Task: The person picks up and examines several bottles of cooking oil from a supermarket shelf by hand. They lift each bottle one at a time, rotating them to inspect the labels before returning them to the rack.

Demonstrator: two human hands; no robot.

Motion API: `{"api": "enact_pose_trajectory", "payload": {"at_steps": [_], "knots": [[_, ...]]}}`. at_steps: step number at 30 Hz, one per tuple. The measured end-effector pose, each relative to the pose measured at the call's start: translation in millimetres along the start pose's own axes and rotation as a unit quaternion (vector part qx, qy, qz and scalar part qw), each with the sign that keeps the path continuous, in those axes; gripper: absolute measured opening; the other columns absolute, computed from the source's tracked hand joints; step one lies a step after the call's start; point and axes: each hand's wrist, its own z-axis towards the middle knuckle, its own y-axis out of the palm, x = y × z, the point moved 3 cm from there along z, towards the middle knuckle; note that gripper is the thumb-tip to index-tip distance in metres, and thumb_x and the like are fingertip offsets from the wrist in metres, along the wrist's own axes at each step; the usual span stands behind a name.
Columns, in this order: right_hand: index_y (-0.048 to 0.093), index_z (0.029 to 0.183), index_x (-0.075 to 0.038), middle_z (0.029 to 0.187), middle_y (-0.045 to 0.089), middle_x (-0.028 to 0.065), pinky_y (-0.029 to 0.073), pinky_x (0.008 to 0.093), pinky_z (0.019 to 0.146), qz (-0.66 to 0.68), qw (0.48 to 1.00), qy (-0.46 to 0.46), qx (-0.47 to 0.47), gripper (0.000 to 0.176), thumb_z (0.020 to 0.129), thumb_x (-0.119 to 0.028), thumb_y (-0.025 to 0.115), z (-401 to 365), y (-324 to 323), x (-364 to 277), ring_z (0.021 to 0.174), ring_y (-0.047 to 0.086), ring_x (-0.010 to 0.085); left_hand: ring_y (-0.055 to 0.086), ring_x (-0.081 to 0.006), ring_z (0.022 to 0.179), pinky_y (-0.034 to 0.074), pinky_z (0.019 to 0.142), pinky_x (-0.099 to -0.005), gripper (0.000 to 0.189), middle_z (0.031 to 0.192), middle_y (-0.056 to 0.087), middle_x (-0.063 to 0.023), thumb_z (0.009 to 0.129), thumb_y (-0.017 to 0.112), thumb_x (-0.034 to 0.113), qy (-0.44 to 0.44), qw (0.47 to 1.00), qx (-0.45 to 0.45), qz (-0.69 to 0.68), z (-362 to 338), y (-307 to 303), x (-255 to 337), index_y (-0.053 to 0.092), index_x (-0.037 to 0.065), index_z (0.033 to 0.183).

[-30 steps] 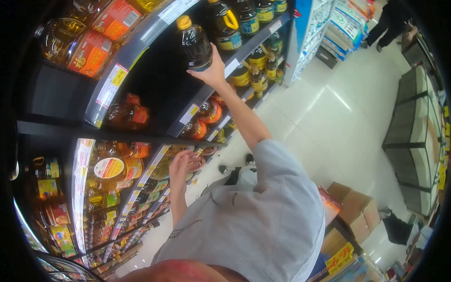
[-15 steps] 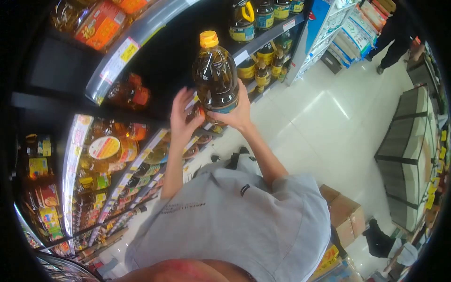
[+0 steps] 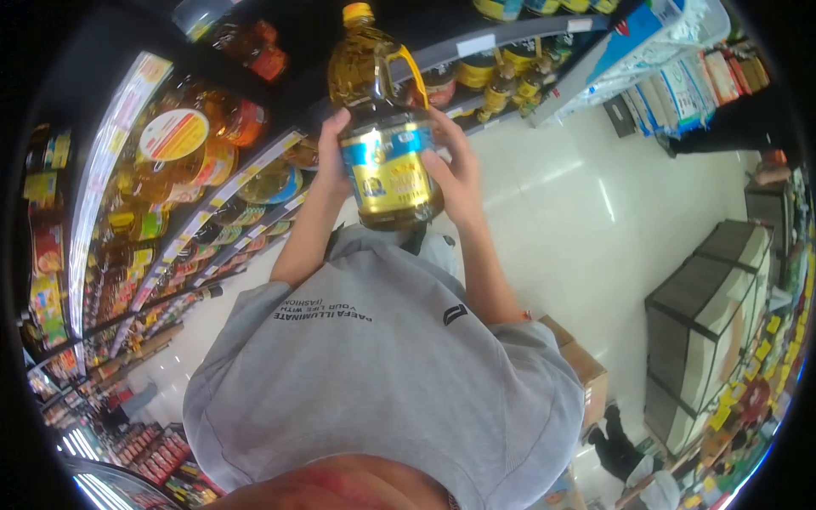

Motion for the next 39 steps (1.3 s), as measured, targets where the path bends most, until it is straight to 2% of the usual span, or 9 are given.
{"api": "enact_pose_trajectory", "payload": {"at_steps": [6, 9, 12, 20, 21, 22, 24, 30, 39], "knots": [[0.029, 0.149, 0.003, 0.150, 0.038, 0.0175, 0.028, 0.0435, 0.113, 0.051, 0.998, -0.001, -0.022, 0.092, 0.082, -0.043, 0.073, -25.1, 25.4, 4.1, 0.137, 0.039, 0.0313, 0.063, -0.0196, 0.101, 0.053, 0.087, -0.0326, 0.071, 0.120, 0.062, -0.0103, 0.081, 0.071, 0.024, 0.098, 0.992, 0.001, 0.085, -21.5, -52.7, -5.6, 0.041, -0.002, 0.139], [0.024, 0.151, 0.002, 0.146, 0.040, 0.0171, 0.034, 0.0425, 0.110, -0.015, 0.996, -0.007, -0.088, 0.116, 0.067, -0.047, 0.086, -34.0, 63.0, -10.2, 0.134, 0.042, 0.0312, 0.032, -0.0286, 0.140, 0.021, 0.117, -0.0398, 0.103, 0.144, 0.042, -0.0170, 0.070, 0.082, 0.027, 0.136, 0.976, -0.074, 0.155, -60.8, -55.9, 21.8, 0.025, -0.005, 0.149], [0.013, 0.151, -0.002, 0.142, 0.039, 0.0147, 0.041, 0.0411, 0.106, 0.009, 0.993, -0.020, -0.117, 0.128, 0.055, -0.018, 0.096, -42.1, 113.2, -19.0, 0.129, 0.046, 0.0283, 0.044, -0.0222, 0.128, 0.033, 0.109, -0.0355, 0.108, 0.139, 0.047, -0.0134, 0.061, 0.090, 0.028, 0.283, 0.911, -0.156, 0.258, -111.7, -37.5, 90.4, 0.030, -0.005, 0.145], [0.020, 0.147, 0.002, 0.139, 0.043, 0.0187, 0.045, 0.0412, 0.103, -0.114, 0.950, -0.110, -0.271, 0.132, 0.044, -0.020, 0.099, -30.3, 285.9, -102.6, 0.125, 0.051, 0.0284, 0.052, -0.0310, 0.124, 0.040, 0.105, -0.0387, 0.126, 0.139, 0.046, -0.0219, 0.050, 0.092, 0.033, 0.530, 0.724, -0.140, 0.418, -232.8, -92.7, 249.4, 0.021, -0.005, 0.148], [0.021, 0.147, 0.001, 0.139, 0.044, 0.0188, 0.044, 0.0414, 0.104, -0.136, 0.944, -0.153, -0.257, 0.132, 0.043, -0.022, 0.099, -28.7, 310.8, -116.0, 0.124, 0.052, 0.0286, 0.050, -0.0295, 0.126, 0.038, 0.107, -0.0390, 0.130, 0.138, 0.047, -0.0211, 0.048, 0.093, 0.034, 0.621, 0.617, -0.127, 0.466, -245.8, -100.5, 269.1, 0.020, -0.004, 0.148], [0.023, 0.147, 0.001, 0.139, 0.045, 0.0189, 0.043, 0.0415, 0.105, -0.158, 0.937, -0.196, -0.242, 0.131, 0.043, -0.024, 0.099, -26.3, 334.9, -126.3, 0.123, 0.053, 0.0288, 0.048, -0.0283, 0.128, 0.037, 0.108, -0.0384, 0.131, 0.140, 0.045, -0.0200, 0.045, 0.093, 0.033, 0.520, 0.694, -0.121, 0.483, -246.6, -111.7, 289.1, 0.021, -0.004, 0.148], [0.027, 0.146, 0.002, 0.138, 0.047, 0.0184, 0.042, 0.0407, 0.105, -0.193, 0.896, -0.322, -0.238, 0.127, 0.044, -0.025, 0.098, -16.1, 373.4, -140.6, 0.123, 0.053, 0.0280, 0.046, -0.0258, 0.131, 0.035, 0.110, -0.0373, 0.130, 0.142, 0.045, -0.0174, 0.042, 0.093, 0.028, 0.626, 0.524, -0.049, 0.575, -268.4, -125.9, 327.4, 0.025, -0.004, 0.148], [0.034, 0.140, 0.003, 0.124, 0.059, 0.0202, 0.050, 0.0375, 0.095, -0.265, 0.750, -0.574, -0.196, 0.115, 0.050, -0.031, 0.096, 20.5, 483.3, -184.9, 0.109, 0.063, 0.0274, 0.059, -0.0228, 0.116, 0.050, 0.099, -0.0386, 0.111, 0.130, 0.056, -0.0141, 0.064, 0.088, 0.012, 0.647, 0.648, 0.008, 0.401, -277.1, -158.0, 402.0, 0.019, -0.001, 0.150], [0.036, 0.141, -0.003, 0.130, 0.056, 0.0163, 0.044, 0.0359, 0.103, -0.285, 0.780, -0.467, -0.304, 0.102, 0.056, -0.024, 0.089, 81.7, 580.5, -182.1, 0.121, 0.055, 0.0250, 0.060, -0.0286, 0.113, 0.049, 0.097, -0.0369, 0.083, 0.122, 0.057, -0.0221, 0.073, 0.081, 0.020, 0.657, 0.596, 0.107, 0.449, -260.5, -204.2, 475.8, 0.031, -0.008, 0.133]]}}
